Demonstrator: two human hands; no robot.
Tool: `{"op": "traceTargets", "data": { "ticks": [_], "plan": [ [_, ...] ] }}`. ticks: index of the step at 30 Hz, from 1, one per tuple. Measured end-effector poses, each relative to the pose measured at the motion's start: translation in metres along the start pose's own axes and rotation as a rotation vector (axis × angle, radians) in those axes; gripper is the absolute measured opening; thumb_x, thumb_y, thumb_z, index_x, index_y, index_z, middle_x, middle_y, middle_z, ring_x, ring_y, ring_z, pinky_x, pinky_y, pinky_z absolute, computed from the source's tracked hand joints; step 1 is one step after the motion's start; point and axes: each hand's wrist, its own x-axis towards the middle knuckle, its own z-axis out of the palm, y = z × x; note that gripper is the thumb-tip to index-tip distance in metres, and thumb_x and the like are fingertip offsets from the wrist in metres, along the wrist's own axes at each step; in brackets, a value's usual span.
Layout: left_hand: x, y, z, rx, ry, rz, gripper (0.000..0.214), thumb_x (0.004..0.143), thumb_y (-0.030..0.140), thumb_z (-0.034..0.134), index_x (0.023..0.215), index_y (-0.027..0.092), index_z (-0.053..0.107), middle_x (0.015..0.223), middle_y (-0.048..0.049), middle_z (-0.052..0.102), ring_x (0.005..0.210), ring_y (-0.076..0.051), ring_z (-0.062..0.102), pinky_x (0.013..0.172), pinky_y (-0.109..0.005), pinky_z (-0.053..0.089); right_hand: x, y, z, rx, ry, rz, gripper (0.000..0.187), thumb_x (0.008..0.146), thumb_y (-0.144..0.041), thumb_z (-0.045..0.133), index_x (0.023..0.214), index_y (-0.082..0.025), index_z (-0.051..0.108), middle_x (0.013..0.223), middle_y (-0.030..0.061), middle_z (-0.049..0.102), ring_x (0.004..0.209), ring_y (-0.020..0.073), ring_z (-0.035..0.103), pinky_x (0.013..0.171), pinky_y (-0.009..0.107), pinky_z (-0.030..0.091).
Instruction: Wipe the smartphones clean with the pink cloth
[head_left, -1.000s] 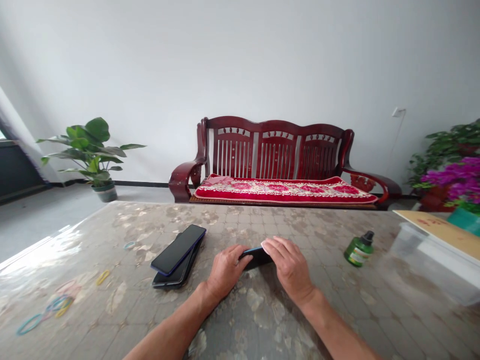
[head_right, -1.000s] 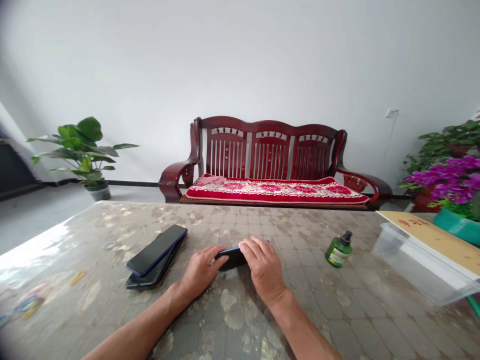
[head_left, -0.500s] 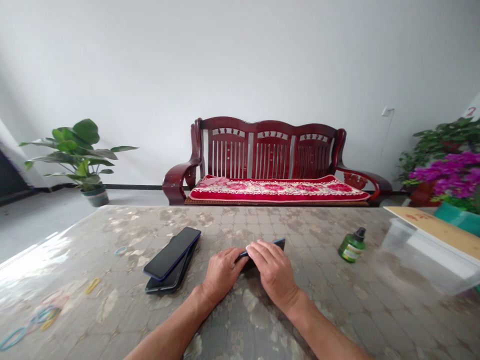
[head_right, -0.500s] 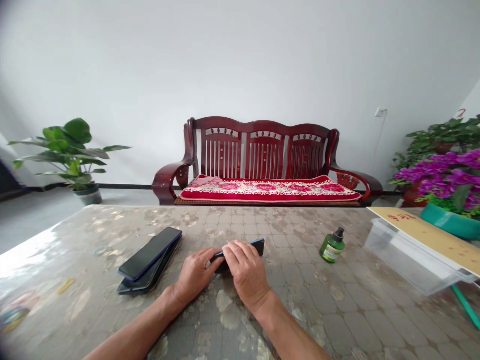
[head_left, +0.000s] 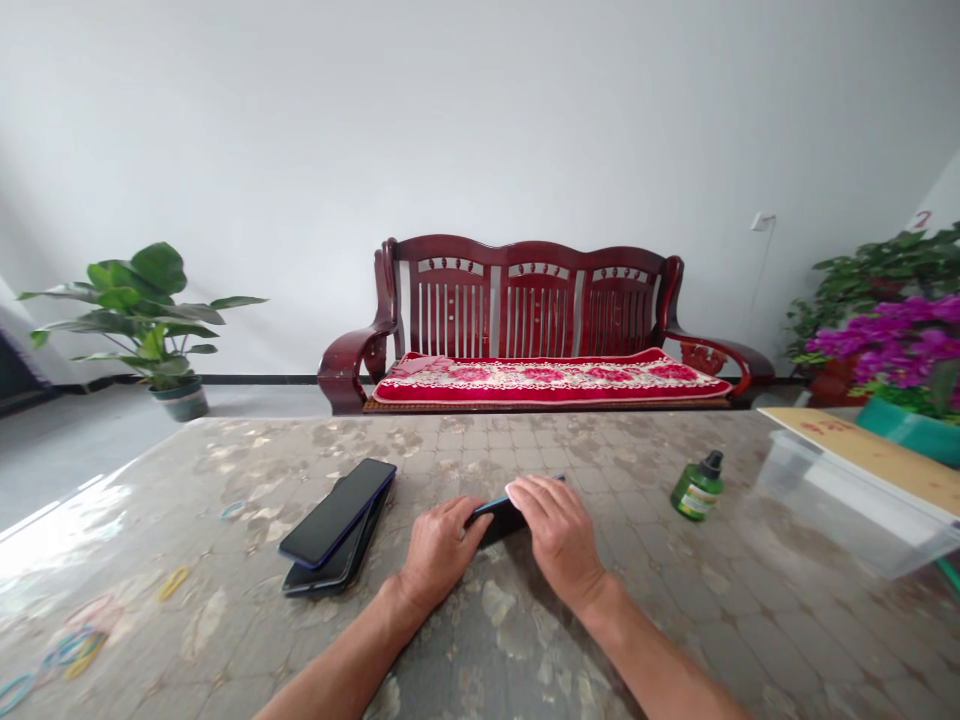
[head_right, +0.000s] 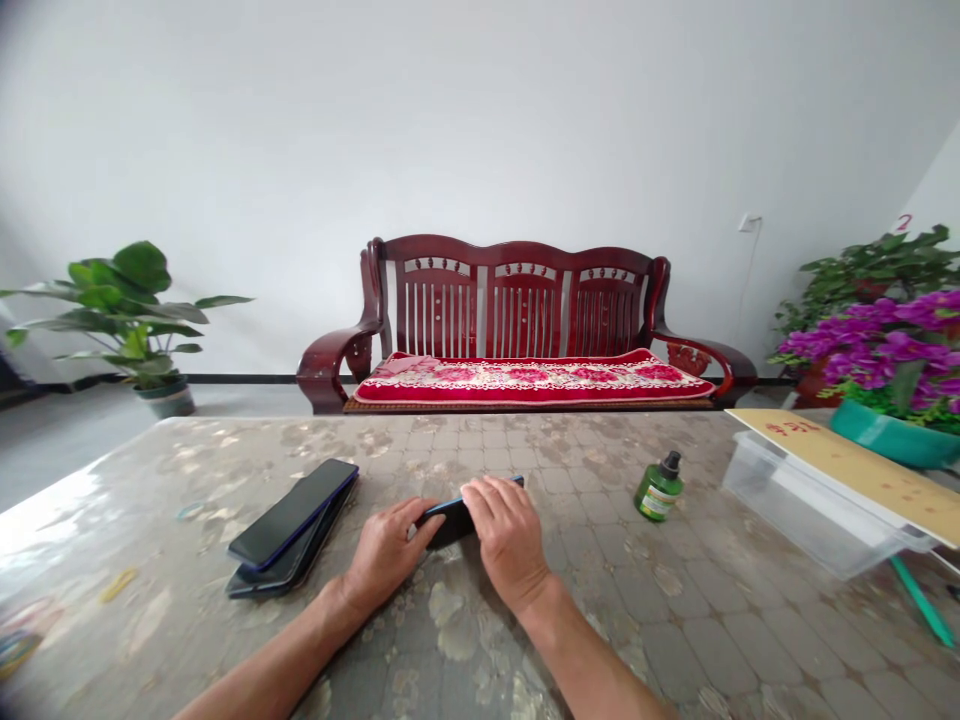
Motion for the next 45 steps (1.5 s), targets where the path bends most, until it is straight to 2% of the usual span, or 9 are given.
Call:
{"op": "traceTargets", "data": {
  "ticks": [4, 12, 20, 24, 28, 33, 36, 40, 45],
  "plan": [
    [0.000, 0.001, -0.001, -0.015, 0.000, 0.018, 0.017, 0.094, 0.029, 0.055, 0.099, 0.024, 0.069, 0.088, -0.0013, 0.073, 0.080, -0.018, 0.069, 0.072, -0.024, 0.048, 0.005, -0.018, 0.003, 0.023, -0.023, -0.075, 0.032, 0.099, -0.015, 0.041, 0.121, -0.021, 0.063, 0.117, 0.0044, 0.070, 0.112, 0.0190, 0.059, 0.104, 0.037, 0.041],
    [0.000, 0.000, -0.003, 0.032, -0.023, -0.026, 0.017, 0.094, 0.030, 0.054, 0.095, 0.022, 0.069, 0.086, -0.0012, 0.073, 0.080, -0.019, 0.069, 0.070, -0.025, 0.047, -0.004, 0.034, -0.004, -0.048, 0.016, 0.098, 0.028, 0.096, -0.011, 0.044, 0.109, -0.022, 0.067, 0.106, 0.0045, 0.072, 0.104, 0.0202, 0.062, 0.099, 0.039, 0.042],
    [-0.002, 0.003, -0.005, 0.025, -0.038, -0.031, 0.017, 0.094, 0.030, 0.054, 0.098, 0.023, 0.069, 0.087, -0.0002, 0.072, 0.081, -0.018, 0.068, 0.072, -0.025, 0.047, -0.008, 0.028, -0.004, 0.008, 0.019, 0.061, 0.030, 0.097, -0.011, 0.043, 0.112, -0.023, 0.067, 0.111, 0.0031, 0.072, 0.108, 0.0179, 0.061, 0.103, 0.037, 0.037],
    [0.000, 0.007, -0.010, 0.066, -0.064, -0.044, 0.016, 0.094, 0.029, 0.055, 0.099, 0.024, 0.069, 0.089, -0.0002, 0.072, 0.084, -0.018, 0.067, 0.075, -0.025, 0.046, -0.011, 0.039, -0.004, 0.036, 0.055, 0.214, 0.031, 0.095, -0.009, 0.043, 0.106, -0.023, 0.068, 0.105, 0.0029, 0.074, 0.098, 0.0181, 0.065, 0.096, 0.035, 0.041],
    [0.006, 0.017, -0.020, 0.169, -0.148, -0.047, 0.014, 0.095, 0.028, 0.055, 0.099, 0.023, 0.067, 0.089, -0.0009, 0.071, 0.085, -0.019, 0.067, 0.073, -0.026, 0.045, -0.015, 0.049, 0.001, 0.093, 0.063, 0.382, 0.034, 0.091, -0.007, 0.041, 0.103, -0.022, 0.069, 0.099, 0.0026, 0.074, 0.091, 0.0174, 0.067, 0.086, 0.030, 0.046],
    [0.016, 0.025, -0.027, 0.246, -0.239, -0.042, 0.015, 0.097, 0.026, 0.051, 0.105, 0.022, 0.063, 0.096, -0.0031, 0.071, 0.091, -0.020, 0.067, 0.075, -0.026, 0.045, -0.017, 0.049, 0.009, 0.114, 0.024, 0.481, 0.035, 0.090, -0.009, 0.041, 0.104, -0.023, 0.069, 0.102, 0.0029, 0.074, 0.090, 0.0175, 0.068, 0.086, 0.029, 0.048],
    [0.019, 0.024, -0.028, 0.212, -0.258, -0.039, 0.018, 0.097, 0.024, 0.050, 0.110, 0.023, 0.062, 0.101, -0.0025, 0.071, 0.094, -0.020, 0.067, 0.078, -0.026, 0.045, -0.016, 0.049, 0.012, 0.102, -0.030, 0.589, 0.035, 0.088, -0.010, 0.043, 0.107, -0.025, 0.069, 0.105, 0.0028, 0.074, 0.090, 0.0182, 0.068, 0.084, 0.029, 0.049],
    [0.019, 0.022, -0.027, 0.199, -0.256, -0.062, 0.017, 0.097, 0.025, 0.051, 0.108, 0.023, 0.064, 0.098, -0.0020, 0.072, 0.091, -0.020, 0.068, 0.074, -0.026, 0.044, -0.014, 0.048, 0.013, 0.120, -0.123, 0.730, 0.033, 0.091, -0.014, 0.045, 0.111, -0.026, 0.069, 0.109, 0.0026, 0.074, 0.093, 0.0189, 0.068, 0.080, 0.027, 0.049],
    [0.019, 0.021, -0.025, 0.151, -0.229, -0.124, 0.017, 0.097, 0.025, 0.052, 0.103, 0.023, 0.067, 0.092, -0.0017, 0.073, 0.086, -0.020, 0.068, 0.070, -0.025, 0.041, -0.016, 0.048, 0.009, 0.117, -0.300, 0.836, 0.031, 0.095, -0.020, 0.044, 0.112, -0.027, 0.069, 0.101, 0.0026, 0.075, 0.088, 0.0198, 0.070, 0.071, 0.026, 0.046]
  ]
}}
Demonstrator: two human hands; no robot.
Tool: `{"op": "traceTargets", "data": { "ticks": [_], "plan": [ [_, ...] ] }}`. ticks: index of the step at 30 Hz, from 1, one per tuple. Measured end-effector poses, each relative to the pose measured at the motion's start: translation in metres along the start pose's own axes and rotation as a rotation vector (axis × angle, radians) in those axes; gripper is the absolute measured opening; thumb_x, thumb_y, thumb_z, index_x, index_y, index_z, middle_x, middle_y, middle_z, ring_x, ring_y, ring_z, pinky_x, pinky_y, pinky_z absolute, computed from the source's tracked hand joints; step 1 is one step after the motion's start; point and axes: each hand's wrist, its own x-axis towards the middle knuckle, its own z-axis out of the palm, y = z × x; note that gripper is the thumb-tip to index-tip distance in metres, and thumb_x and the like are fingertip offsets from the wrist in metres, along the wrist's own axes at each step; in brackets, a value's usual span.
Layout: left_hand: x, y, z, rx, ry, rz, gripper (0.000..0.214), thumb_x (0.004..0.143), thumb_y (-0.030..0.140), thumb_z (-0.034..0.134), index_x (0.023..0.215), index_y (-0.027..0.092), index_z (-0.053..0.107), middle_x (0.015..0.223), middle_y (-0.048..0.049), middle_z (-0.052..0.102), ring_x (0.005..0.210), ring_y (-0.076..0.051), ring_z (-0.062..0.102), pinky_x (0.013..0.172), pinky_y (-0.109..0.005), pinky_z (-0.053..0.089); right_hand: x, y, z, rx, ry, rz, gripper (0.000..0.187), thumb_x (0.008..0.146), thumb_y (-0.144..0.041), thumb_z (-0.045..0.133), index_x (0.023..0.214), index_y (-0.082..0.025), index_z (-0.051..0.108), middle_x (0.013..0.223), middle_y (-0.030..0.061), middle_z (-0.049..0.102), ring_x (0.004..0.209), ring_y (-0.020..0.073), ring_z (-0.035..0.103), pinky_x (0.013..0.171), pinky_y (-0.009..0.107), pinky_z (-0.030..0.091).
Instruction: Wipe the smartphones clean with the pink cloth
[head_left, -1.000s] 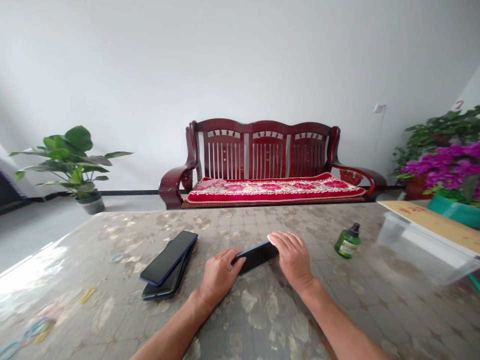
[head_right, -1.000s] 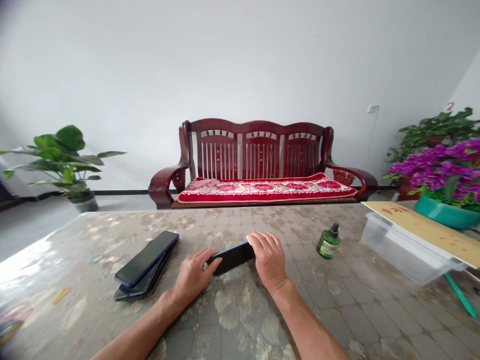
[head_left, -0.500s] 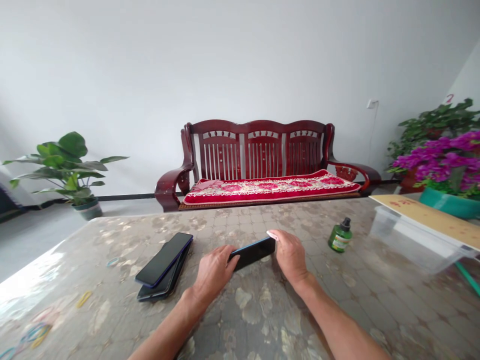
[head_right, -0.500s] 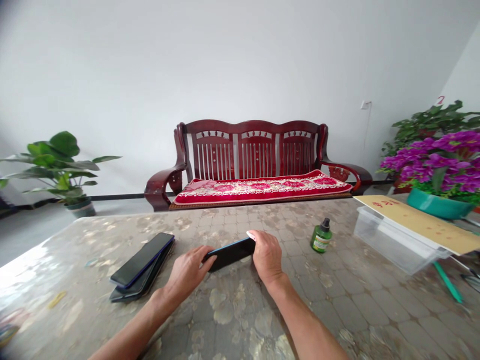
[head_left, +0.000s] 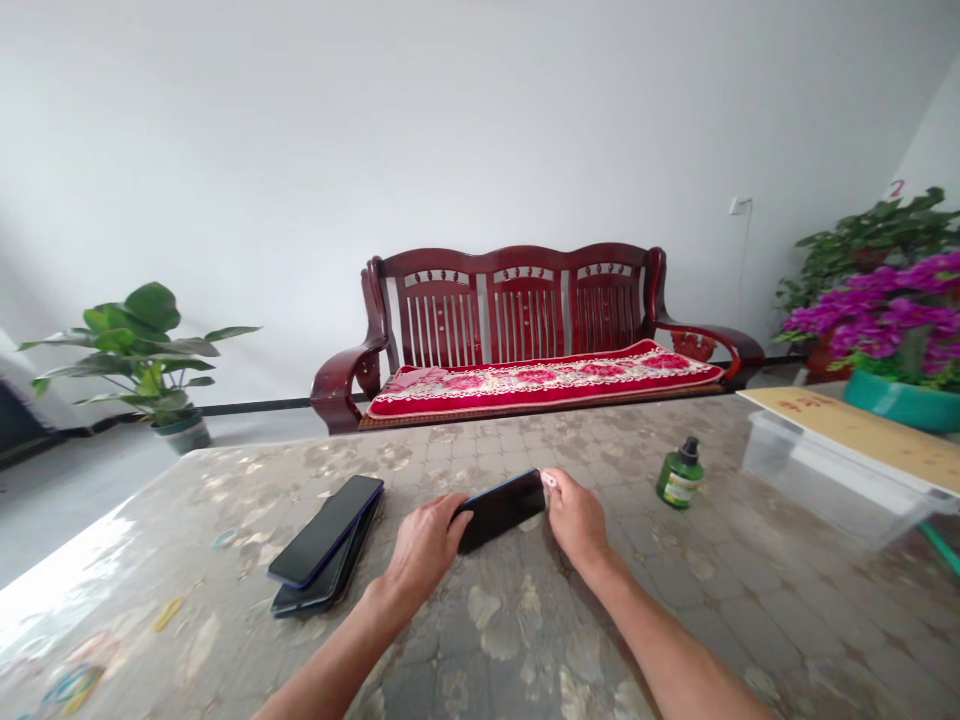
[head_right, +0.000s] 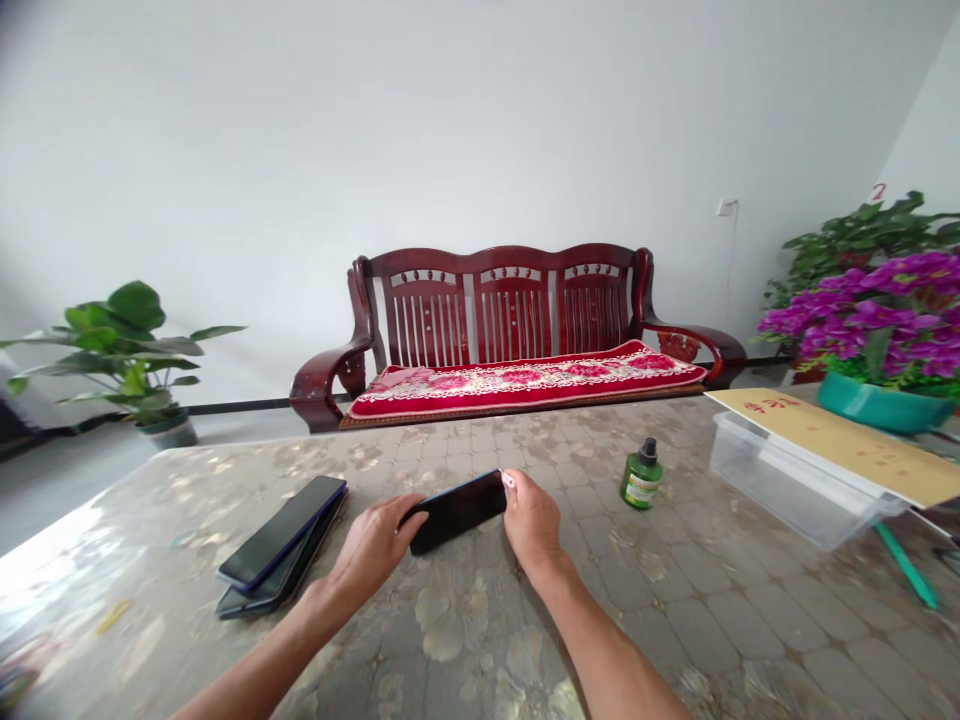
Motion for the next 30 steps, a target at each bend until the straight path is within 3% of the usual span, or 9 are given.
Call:
{"op": "traceTargets", "data": {
  "ticks": [4, 8, 13, 19, 24, 30],
  "plan": [
    [0.003, 0.001, 0.001, -0.040, -0.019, -0.127, 0.014, 0.093, 0.023, 0.056, 0.097, 0.021, 0.069, 0.087, -0.0018, 0.073, 0.082, -0.020, 0.067, 0.067, -0.024, 0.039, -0.001, 0.003, 0.000, -0.067, -0.074, 0.037, 0.034, 0.093, -0.016, 0.045, 0.113, -0.029, 0.069, 0.100, 0.0023, 0.076, 0.089, 0.0199, 0.070, 0.070, 0.026, 0.044],
    [0.003, -0.001, 0.007, -0.110, -0.054, -0.249, 0.013, 0.090, 0.020, 0.058, 0.093, 0.018, 0.071, 0.083, -0.0029, 0.073, 0.079, -0.018, 0.066, 0.065, -0.023, 0.039, -0.003, 0.003, 0.006, -0.139, -0.071, -0.049, 0.036, 0.093, -0.015, 0.045, 0.118, -0.029, 0.067, 0.108, 0.0029, 0.074, 0.094, 0.0194, 0.068, 0.073, 0.026, 0.044],
    [-0.007, -0.001, 0.018, -0.296, -0.147, -0.325, 0.036, 0.086, 0.015, 0.055, 0.120, 0.021, 0.065, 0.099, -0.0030, 0.072, 0.078, -0.015, 0.066, 0.067, -0.021, 0.044, -0.006, -0.005, 0.014, -0.184, -0.090, -0.217, 0.034, 0.096, -0.018, 0.042, 0.114, -0.027, 0.069, 0.104, 0.0037, 0.074, 0.090, 0.0178, 0.068, 0.076, 0.025, 0.045],
    [-0.022, -0.003, 0.023, -0.369, -0.199, -0.173, 0.068, 0.068, 0.008, 0.063, 0.134, 0.019, 0.053, 0.107, -0.0044, 0.064, 0.075, -0.014, 0.062, 0.070, -0.023, 0.048, -0.011, -0.015, 0.018, -0.122, -0.053, -0.429, 0.036, 0.094, -0.011, 0.040, 0.115, -0.021, 0.068, 0.111, 0.0066, 0.072, 0.100, 0.0195, 0.065, 0.089, 0.031, 0.046],
    [-0.029, -0.001, 0.024, -0.203, -0.212, -0.032, 0.056, 0.072, 0.008, 0.058, 0.126, 0.023, 0.061, 0.098, -0.0034, 0.063, 0.084, -0.017, 0.062, 0.076, -0.024, 0.048, -0.018, -0.017, 0.022, -0.070, -0.064, -0.502, 0.034, 0.092, -0.010, 0.044, 0.113, -0.022, 0.068, 0.111, 0.0054, 0.072, 0.102, 0.0191, 0.064, 0.089, 0.031, 0.048],
    [-0.031, 0.007, 0.021, -0.069, -0.245, 0.031, 0.039, 0.081, 0.010, 0.057, 0.117, 0.022, 0.065, 0.106, -0.0059, 0.062, 0.096, -0.019, 0.063, 0.084, -0.025, 0.047, -0.018, -0.017, 0.023, -0.066, -0.073, -0.507, 0.036, 0.090, -0.007, 0.044, 0.112, -0.022, 0.068, 0.111, 0.0053, 0.071, 0.103, 0.0187, 0.063, 0.090, 0.030, 0.048]
  ]
}}
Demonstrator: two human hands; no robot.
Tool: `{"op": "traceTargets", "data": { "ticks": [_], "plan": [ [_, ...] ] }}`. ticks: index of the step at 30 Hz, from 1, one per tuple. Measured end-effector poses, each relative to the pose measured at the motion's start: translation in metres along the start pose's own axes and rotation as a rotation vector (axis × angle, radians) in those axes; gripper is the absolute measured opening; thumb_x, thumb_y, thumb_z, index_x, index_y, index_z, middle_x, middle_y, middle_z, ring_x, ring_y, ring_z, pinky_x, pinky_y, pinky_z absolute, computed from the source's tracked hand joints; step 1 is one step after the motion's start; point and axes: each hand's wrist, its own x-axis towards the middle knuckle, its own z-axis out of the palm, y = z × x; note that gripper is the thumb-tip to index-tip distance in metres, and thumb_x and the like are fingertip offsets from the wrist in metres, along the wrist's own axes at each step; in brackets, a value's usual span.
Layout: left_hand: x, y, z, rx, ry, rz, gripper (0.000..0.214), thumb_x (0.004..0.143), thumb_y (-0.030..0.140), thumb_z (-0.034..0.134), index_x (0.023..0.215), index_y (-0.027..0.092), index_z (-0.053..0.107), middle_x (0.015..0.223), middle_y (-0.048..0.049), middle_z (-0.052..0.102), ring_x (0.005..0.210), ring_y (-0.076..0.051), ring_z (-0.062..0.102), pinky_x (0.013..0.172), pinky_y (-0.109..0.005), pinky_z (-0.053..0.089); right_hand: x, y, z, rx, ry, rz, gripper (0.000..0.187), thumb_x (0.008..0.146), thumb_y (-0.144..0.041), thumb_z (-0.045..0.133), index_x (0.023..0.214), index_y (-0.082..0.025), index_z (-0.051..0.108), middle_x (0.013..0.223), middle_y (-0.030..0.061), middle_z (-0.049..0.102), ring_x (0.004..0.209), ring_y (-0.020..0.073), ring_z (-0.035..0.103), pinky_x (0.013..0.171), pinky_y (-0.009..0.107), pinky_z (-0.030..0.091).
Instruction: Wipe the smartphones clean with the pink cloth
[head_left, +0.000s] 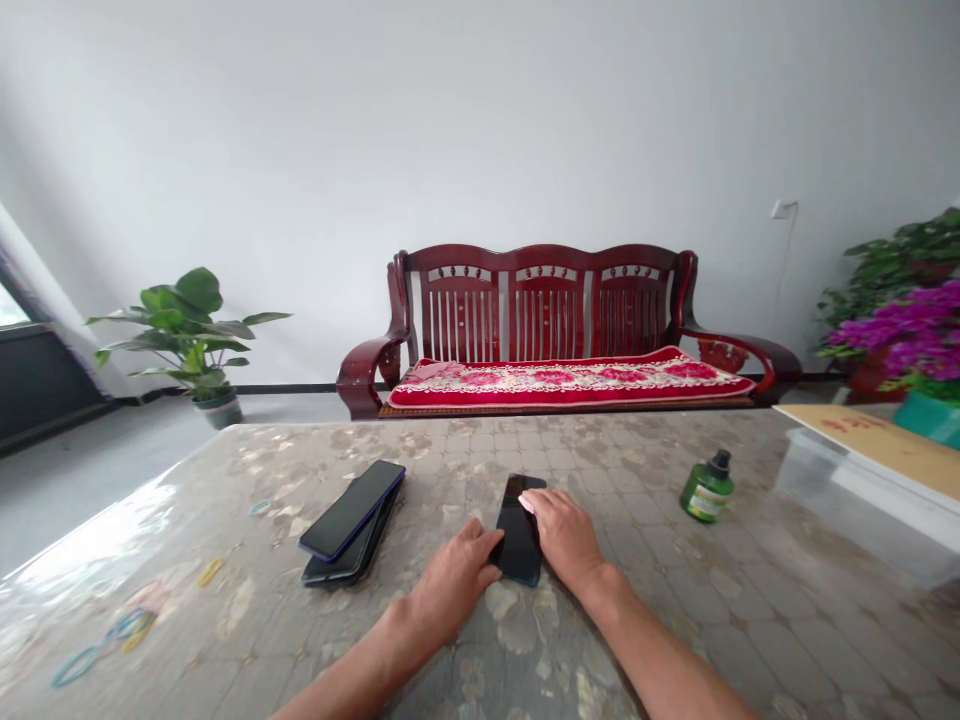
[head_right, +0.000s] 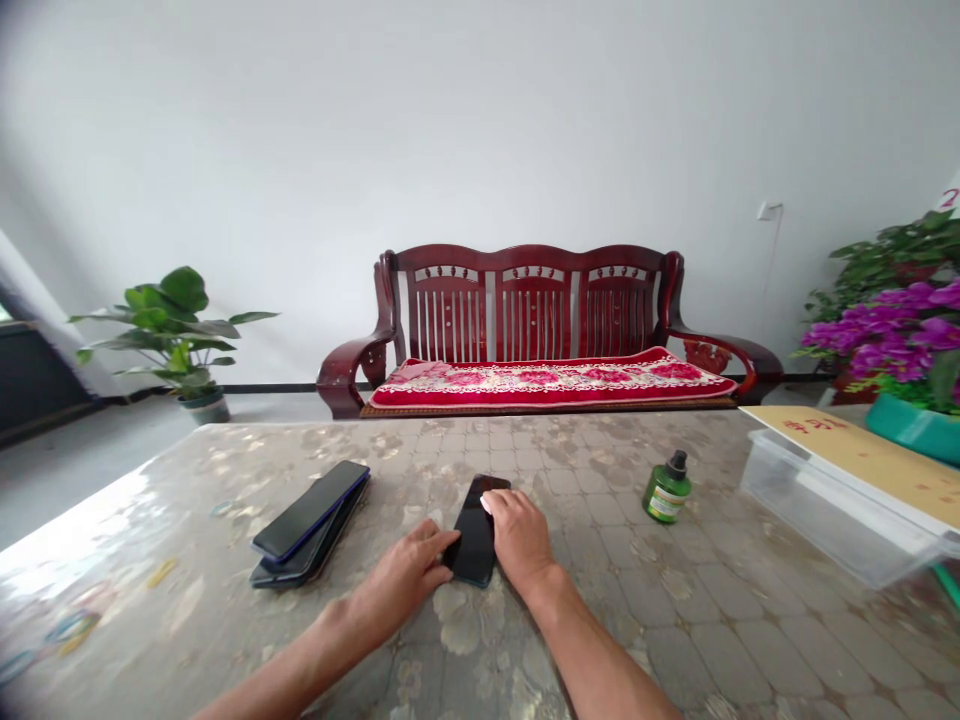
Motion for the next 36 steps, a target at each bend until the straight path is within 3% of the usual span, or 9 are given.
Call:
{"op": "traceTargets", "data": {
  "ticks": [7, 10, 14, 18, 24, 31, 36],
  "plan": [
    [-0.010, 0.021, 0.001, 0.071, -0.054, 0.009, 0.027, 0.090, 0.022, 0.059, 0.117, 0.023, 0.064, 0.107, -0.0064, 0.063, 0.095, -0.021, 0.065, 0.082, -0.027, 0.051, -0.001, 0.002, 0.003, -0.028, -0.006, 0.013, 0.038, 0.092, -0.006, 0.042, 0.119, -0.021, 0.064, 0.108, 0.0059, 0.073, 0.098, 0.0178, 0.067, 0.084, 0.028, 0.050],
    [-0.014, 0.028, 0.005, 0.106, -0.010, 0.034, 0.025, 0.091, 0.024, 0.059, 0.115, 0.023, 0.065, 0.107, -0.0066, 0.064, 0.097, -0.023, 0.064, 0.086, -0.031, 0.051, -0.002, 0.002, 0.000, -0.007, -0.028, -0.024, 0.036, 0.091, -0.007, 0.044, 0.117, -0.022, 0.065, 0.112, 0.0059, 0.072, 0.104, 0.0182, 0.066, 0.089, 0.030, 0.050],
    [-0.015, 0.020, 0.008, 0.069, 0.076, 0.171, 0.026, 0.088, 0.021, 0.063, 0.114, 0.021, 0.063, 0.127, -0.0081, 0.059, 0.117, -0.025, 0.056, 0.103, -0.036, 0.044, -0.002, -0.001, -0.008, 0.018, -0.082, -0.084, 0.034, 0.092, -0.009, 0.044, 0.113, -0.021, 0.067, 0.116, 0.0055, 0.071, 0.111, 0.0188, 0.063, 0.097, 0.033, 0.048],
    [-0.014, 0.010, 0.010, 0.015, 0.077, 0.250, 0.029, 0.088, 0.019, 0.061, 0.117, 0.021, 0.060, 0.136, -0.0078, 0.057, 0.127, -0.024, 0.052, 0.110, -0.038, 0.039, -0.003, -0.005, -0.014, 0.032, -0.111, -0.152, 0.033, 0.094, -0.011, 0.043, 0.111, -0.023, 0.068, 0.114, 0.0045, 0.071, 0.110, 0.0188, 0.063, 0.097, 0.034, 0.048],
    [-0.010, 0.013, 0.011, 0.033, 0.065, 0.230, 0.030, 0.087, 0.019, 0.061, 0.117, 0.019, 0.059, 0.139, -0.0104, 0.055, 0.131, -0.025, 0.049, 0.113, -0.036, 0.037, 0.009, -0.006, -0.012, -0.050, -0.146, -0.189, 0.029, 0.093, -0.011, 0.047, 0.104, -0.024, 0.070, 0.109, 0.0038, 0.073, 0.102, 0.0194, 0.064, 0.091, 0.033, 0.048],
    [-0.001, 0.009, 0.008, 0.076, 0.075, 0.188, 0.031, 0.087, 0.018, 0.058, 0.119, 0.019, 0.058, 0.141, -0.0112, 0.054, 0.133, -0.025, 0.047, 0.112, -0.038, 0.038, 0.043, -0.007, 0.009, -0.113, -0.114, -0.201, 0.031, 0.092, -0.009, 0.046, 0.103, -0.024, 0.071, 0.100, 0.0050, 0.073, 0.095, 0.0193, 0.063, 0.088, 0.032, 0.047],
    [-0.002, 0.004, 0.008, 0.089, 0.083, 0.192, 0.030, 0.088, 0.016, 0.056, 0.118, 0.018, 0.057, 0.140, -0.0116, 0.054, 0.133, -0.025, 0.047, 0.113, -0.038, 0.037, 0.041, -0.011, 0.006, -0.133, -0.099, -0.191, 0.027, 0.093, -0.010, 0.046, 0.093, -0.024, 0.069, 0.095, 0.0033, 0.070, 0.092, 0.0193, 0.060, 0.082, 0.030, 0.046]
  ]
}}
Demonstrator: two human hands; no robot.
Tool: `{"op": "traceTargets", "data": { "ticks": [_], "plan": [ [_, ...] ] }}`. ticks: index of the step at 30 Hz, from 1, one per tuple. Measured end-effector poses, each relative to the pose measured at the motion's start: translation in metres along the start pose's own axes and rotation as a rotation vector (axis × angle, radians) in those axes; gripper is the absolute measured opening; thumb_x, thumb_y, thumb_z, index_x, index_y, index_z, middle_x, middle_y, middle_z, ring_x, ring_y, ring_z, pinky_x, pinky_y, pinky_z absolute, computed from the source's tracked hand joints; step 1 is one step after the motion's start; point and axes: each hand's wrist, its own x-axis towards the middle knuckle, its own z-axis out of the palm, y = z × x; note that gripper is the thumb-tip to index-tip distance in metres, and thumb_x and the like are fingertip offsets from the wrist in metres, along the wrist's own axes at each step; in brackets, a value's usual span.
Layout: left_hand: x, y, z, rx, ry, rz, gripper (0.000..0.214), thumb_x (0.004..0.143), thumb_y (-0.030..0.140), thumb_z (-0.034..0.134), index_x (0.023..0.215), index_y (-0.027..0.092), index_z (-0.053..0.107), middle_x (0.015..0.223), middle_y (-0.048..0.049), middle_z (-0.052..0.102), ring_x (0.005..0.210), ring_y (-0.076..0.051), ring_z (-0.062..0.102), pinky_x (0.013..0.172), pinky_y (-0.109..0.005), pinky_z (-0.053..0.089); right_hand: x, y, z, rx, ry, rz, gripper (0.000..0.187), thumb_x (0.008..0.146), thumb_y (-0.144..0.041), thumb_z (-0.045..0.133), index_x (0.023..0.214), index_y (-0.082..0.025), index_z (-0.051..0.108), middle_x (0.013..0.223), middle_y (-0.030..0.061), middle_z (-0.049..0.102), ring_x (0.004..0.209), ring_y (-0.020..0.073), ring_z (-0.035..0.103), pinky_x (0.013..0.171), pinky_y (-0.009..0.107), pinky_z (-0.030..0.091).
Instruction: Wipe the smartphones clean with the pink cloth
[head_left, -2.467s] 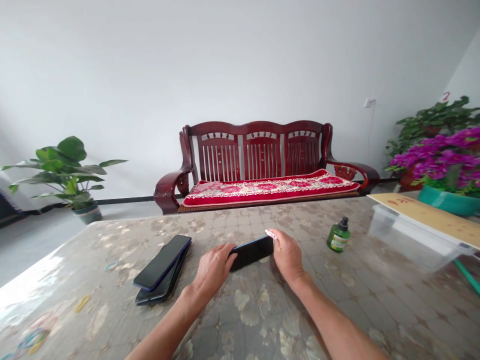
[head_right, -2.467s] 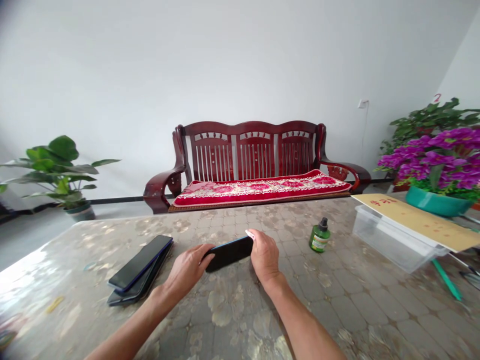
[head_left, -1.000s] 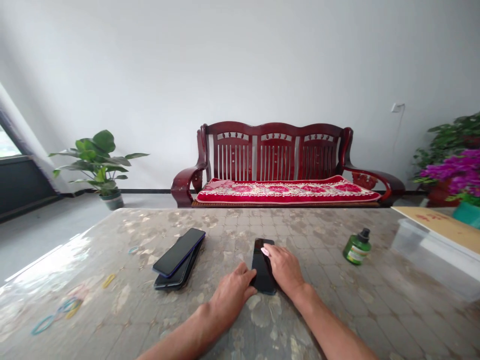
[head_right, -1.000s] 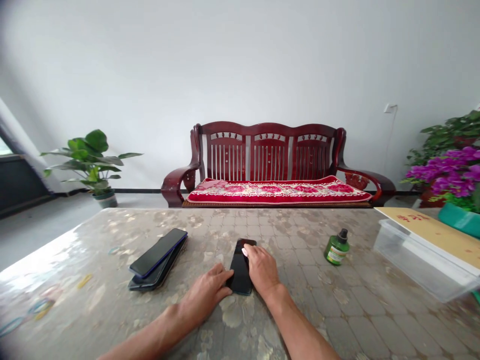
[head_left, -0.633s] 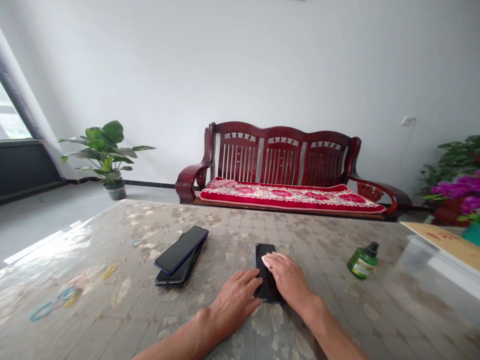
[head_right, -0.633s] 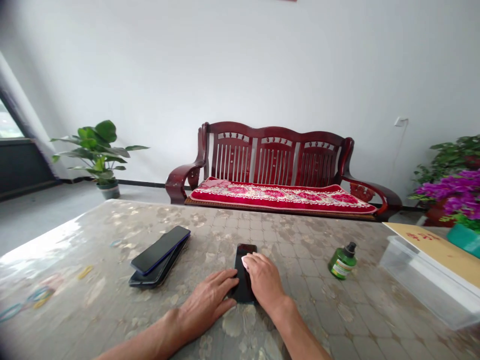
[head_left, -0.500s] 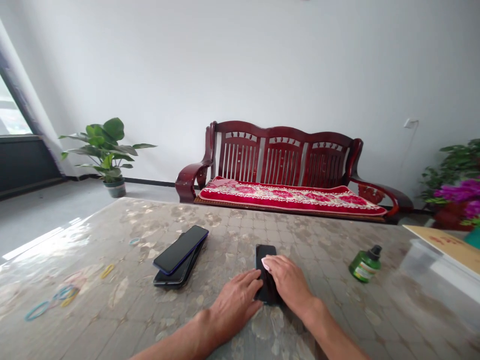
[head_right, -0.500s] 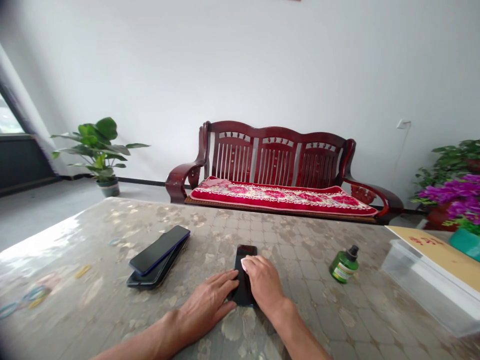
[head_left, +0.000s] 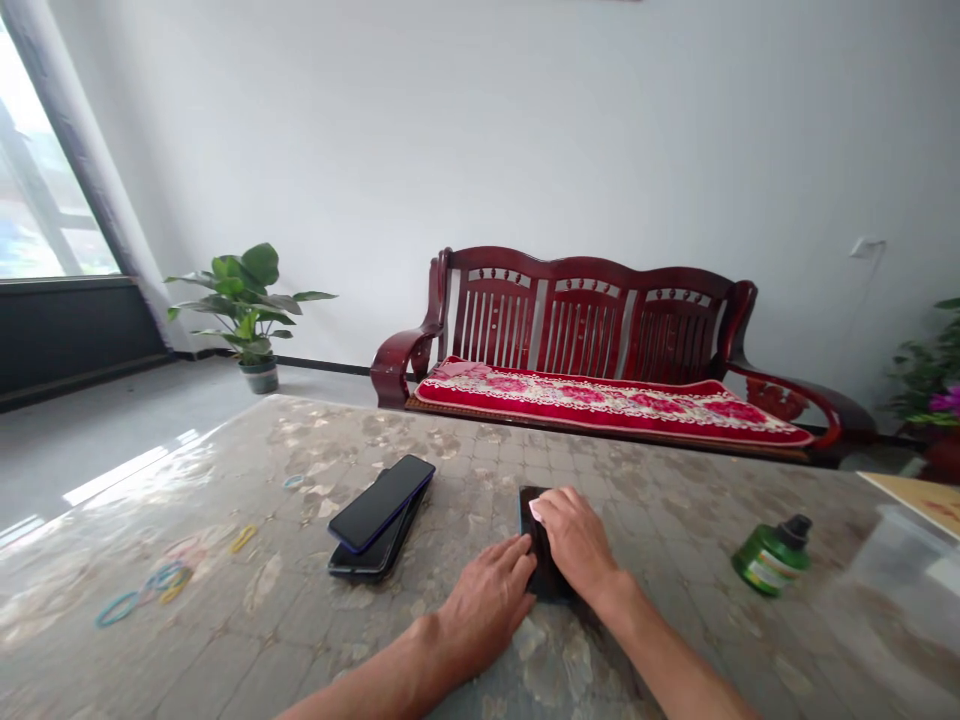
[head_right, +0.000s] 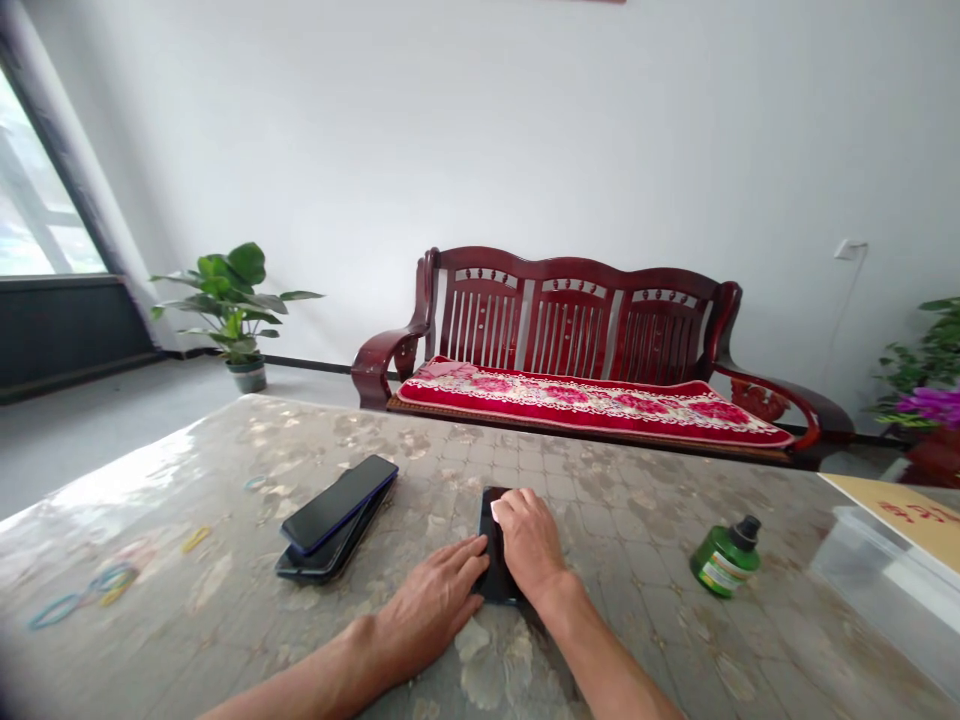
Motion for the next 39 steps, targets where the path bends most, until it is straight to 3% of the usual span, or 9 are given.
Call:
{"op": "traceTargets", "data": {
  "ticks": [6, 11, 23, 30, 39],
  "plan": [
    [-0.008, 0.001, -0.002, -0.003, -0.001, 0.060, 0.022, 0.089, 0.021, 0.062, 0.110, 0.017, 0.058, 0.134, -0.0107, 0.058, 0.127, -0.024, 0.052, 0.111, -0.035, 0.038, -0.021, -0.007, -0.008, -0.035, -0.031, 0.017, 0.026, 0.092, -0.007, 0.047, 0.094, -0.023, 0.068, 0.088, 0.0039, 0.065, 0.086, 0.0204, 0.058, 0.076, 0.030, 0.044],
    [-0.009, 0.002, -0.002, -0.020, -0.008, 0.076, 0.033, 0.087, 0.030, 0.069, 0.116, 0.020, 0.057, 0.128, -0.0069, 0.060, 0.121, -0.023, 0.055, 0.108, -0.034, 0.041, -0.032, -0.010, -0.010, -0.043, -0.057, 0.005, 0.030, 0.091, -0.004, 0.045, 0.099, -0.022, 0.067, 0.090, 0.0045, 0.064, 0.087, 0.0212, 0.059, 0.077, 0.031, 0.044],
    [-0.009, 0.002, -0.004, -0.035, -0.015, 0.070, 0.031, 0.089, 0.029, 0.066, 0.117, 0.021, 0.059, 0.127, -0.0057, 0.059, 0.118, -0.023, 0.055, 0.107, -0.033, 0.043, -0.030, -0.005, -0.017, -0.060, -0.040, -0.068, 0.028, 0.091, -0.005, 0.047, 0.099, -0.023, 0.068, 0.089, 0.0027, 0.066, 0.086, 0.0204, 0.059, 0.077, 0.031, 0.043],
    [-0.007, 0.002, -0.006, -0.005, -0.048, 0.079, 0.034, 0.087, 0.029, 0.068, 0.118, 0.021, 0.058, 0.128, -0.0057, 0.059, 0.116, -0.023, 0.057, 0.104, -0.033, 0.045, -0.013, 0.004, -0.010, 0.005, 0.079, 0.057, 0.036, 0.091, -0.002, 0.040, 0.103, -0.022, 0.068, 0.094, 0.0044, 0.069, 0.089, 0.0174, 0.062, 0.080, 0.027, 0.045],
    [-0.007, 0.004, -0.008, -0.017, -0.038, 0.077, 0.030, 0.086, 0.027, 0.068, 0.114, 0.020, 0.059, 0.121, -0.0050, 0.061, 0.112, -0.023, 0.058, 0.102, -0.032, 0.047, -0.031, -0.007, -0.013, 0.083, -0.058, -0.038, 0.040, 0.089, -0.003, 0.044, 0.115, -0.024, 0.066, 0.113, 0.0025, 0.070, 0.100, 0.0186, 0.062, 0.090, 0.031, 0.048]
  ]
}}
